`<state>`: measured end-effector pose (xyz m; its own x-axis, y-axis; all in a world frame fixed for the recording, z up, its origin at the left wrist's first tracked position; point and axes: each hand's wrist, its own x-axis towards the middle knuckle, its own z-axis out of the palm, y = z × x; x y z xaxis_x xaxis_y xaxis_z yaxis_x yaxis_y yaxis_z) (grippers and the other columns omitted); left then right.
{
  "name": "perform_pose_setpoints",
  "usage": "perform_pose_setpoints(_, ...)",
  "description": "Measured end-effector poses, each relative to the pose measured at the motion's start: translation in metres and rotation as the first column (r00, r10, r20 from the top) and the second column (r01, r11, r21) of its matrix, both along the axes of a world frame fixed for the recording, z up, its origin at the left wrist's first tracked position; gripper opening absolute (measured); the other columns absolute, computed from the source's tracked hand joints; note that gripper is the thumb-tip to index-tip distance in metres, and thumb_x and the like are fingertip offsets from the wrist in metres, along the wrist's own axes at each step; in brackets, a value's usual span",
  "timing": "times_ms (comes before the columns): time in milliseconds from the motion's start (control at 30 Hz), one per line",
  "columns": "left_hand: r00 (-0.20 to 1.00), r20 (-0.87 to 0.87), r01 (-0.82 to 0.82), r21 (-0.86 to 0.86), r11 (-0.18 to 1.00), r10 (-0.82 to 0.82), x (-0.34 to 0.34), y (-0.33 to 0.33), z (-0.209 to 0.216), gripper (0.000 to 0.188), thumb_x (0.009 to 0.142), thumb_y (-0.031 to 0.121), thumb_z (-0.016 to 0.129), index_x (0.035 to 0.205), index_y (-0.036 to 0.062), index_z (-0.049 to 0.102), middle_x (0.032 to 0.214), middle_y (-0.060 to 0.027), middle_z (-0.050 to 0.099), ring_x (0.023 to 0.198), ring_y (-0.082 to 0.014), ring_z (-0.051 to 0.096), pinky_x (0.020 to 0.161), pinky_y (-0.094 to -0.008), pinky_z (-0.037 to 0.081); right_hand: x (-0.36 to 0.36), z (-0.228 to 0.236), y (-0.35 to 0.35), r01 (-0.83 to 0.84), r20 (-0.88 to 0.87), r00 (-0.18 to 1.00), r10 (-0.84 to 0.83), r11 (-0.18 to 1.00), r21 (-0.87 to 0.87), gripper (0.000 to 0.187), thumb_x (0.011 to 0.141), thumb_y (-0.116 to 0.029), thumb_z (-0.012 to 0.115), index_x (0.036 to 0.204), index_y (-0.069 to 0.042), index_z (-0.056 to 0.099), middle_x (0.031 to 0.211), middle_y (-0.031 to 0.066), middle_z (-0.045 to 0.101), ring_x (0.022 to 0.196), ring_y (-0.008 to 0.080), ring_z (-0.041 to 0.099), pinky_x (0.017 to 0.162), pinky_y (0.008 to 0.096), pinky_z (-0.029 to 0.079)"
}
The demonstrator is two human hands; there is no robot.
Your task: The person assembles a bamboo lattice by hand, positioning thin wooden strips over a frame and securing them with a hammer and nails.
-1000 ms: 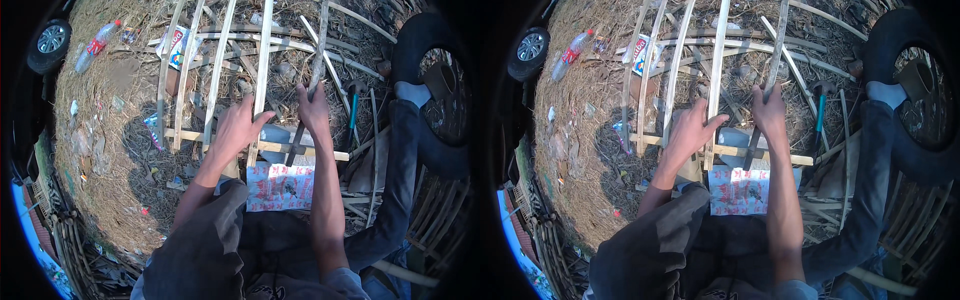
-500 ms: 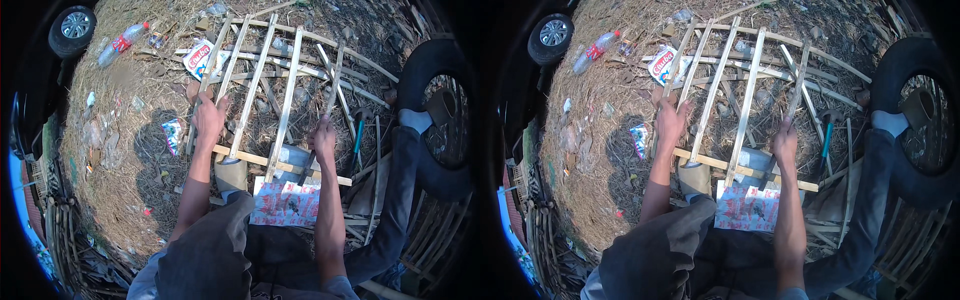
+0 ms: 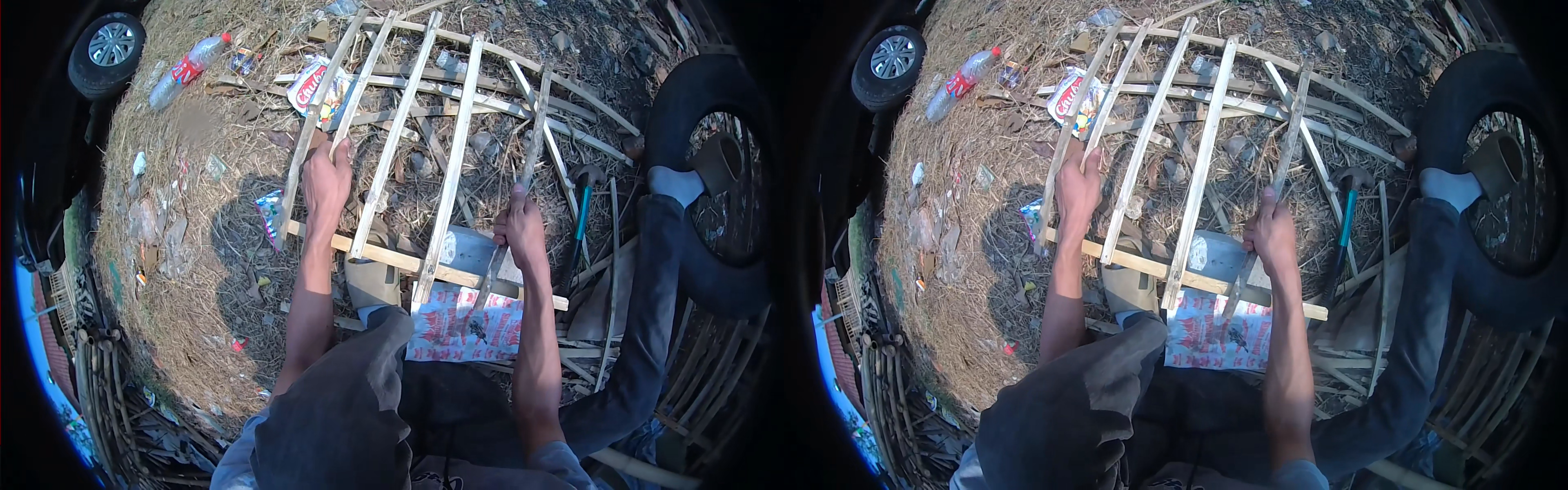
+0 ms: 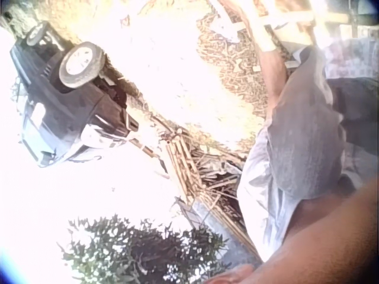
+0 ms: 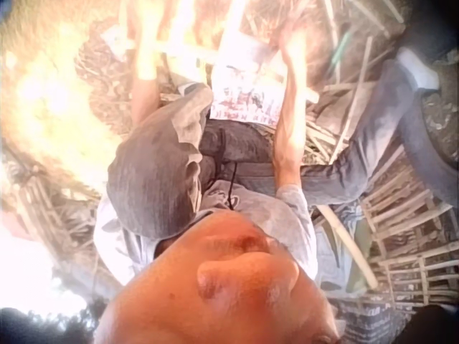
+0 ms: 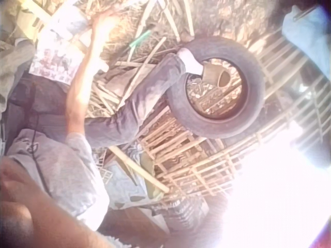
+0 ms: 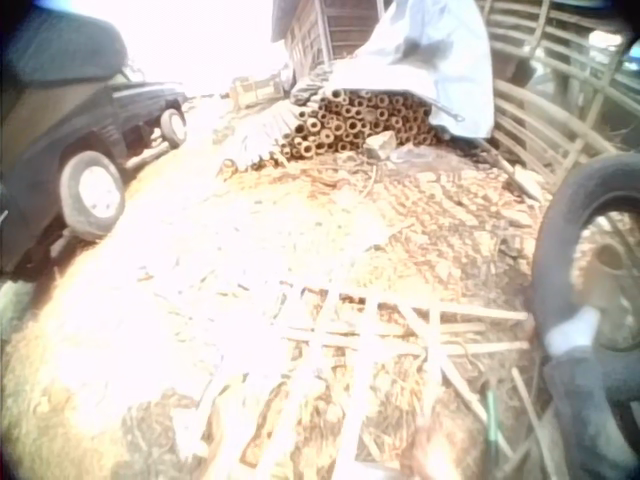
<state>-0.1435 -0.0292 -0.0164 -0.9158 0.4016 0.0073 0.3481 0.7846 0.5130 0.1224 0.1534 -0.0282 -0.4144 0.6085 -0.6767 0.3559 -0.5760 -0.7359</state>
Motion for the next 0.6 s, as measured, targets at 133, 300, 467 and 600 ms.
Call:
perform_pose_setpoints(133,1.0,0.015,-0.011,-0.001,1.0,0.011,-0.006,-0.003,0.001,0.045,0.101,0.038,0.057,0.105,-0.0049,0.069,0.092,-0.0314,0.07,0.089,-0.0502,0.067,0.079,-0.0556,0.049,-0.006,0.009,-0.005,-0.024,-0.004,1.0,0.024,1.0,0.001,0.051,0.109,-0.051,0.04,0.083,-0.008,0.039,0.058,0.0003,0.04,0.047,0.0116,0.043,0.042,0.031,0.037)
perform_pose_setpoints(300,0.998,0.025,-0.049,-0.039,0.998,0.05,-0.009,-0.007,-0.002,0.045,0.1,0.039,0.059,0.107,-0.0037,0.07,0.094,-0.0314,0.07,0.091,-0.05,0.068,0.08,-0.0551,0.05,-0.01,0.013,-0.014,-0.004,-0.014,1.0,0.005,1.0,0.02,0.051,0.109,-0.051,0.041,0.082,-0.008,0.039,0.06,0.0003,0.041,0.047,0.011,0.042,0.042,0.0303,0.036)
perform_pose_setpoints(467,0.998,0.06,-0.024,0.034,0.999,0.022,-0.017,0.008,0.013,0.048,0.098,0.041,0.062,0.111,-0.0035,0.071,0.095,-0.0331,0.07,0.095,-0.0492,0.068,0.084,-0.0524,0.051,-0.005,0.007,-0.008,0.183,-0.204,0.959,-0.199,0.978,-0.095,0.046,0.109,-0.049,0.042,0.084,-0.01,0.04,0.064,-0.0021,0.035,0.05,0.0079,0.034,0.043,0.0261,0.029)
perform_pose_setpoints(600,0.998,0.02,0.058,0.137,0.989,-0.062,-0.034,0.006,0.024,0.052,0.097,0.045,0.064,0.108,-0.0063,0.07,0.097,-0.0321,0.071,0.095,-0.0467,0.069,0.085,-0.0494,0.052,-0.002,0.031,-0.01,0.09,-0.581,0.714,-0.391,0.874,-0.477,0.047,0.108,-0.053,0.042,0.084,-0.012,0.042,0.064,-0.0046,0.027,0.05,0.0073,0.025,0.042,0.0236,0.022)
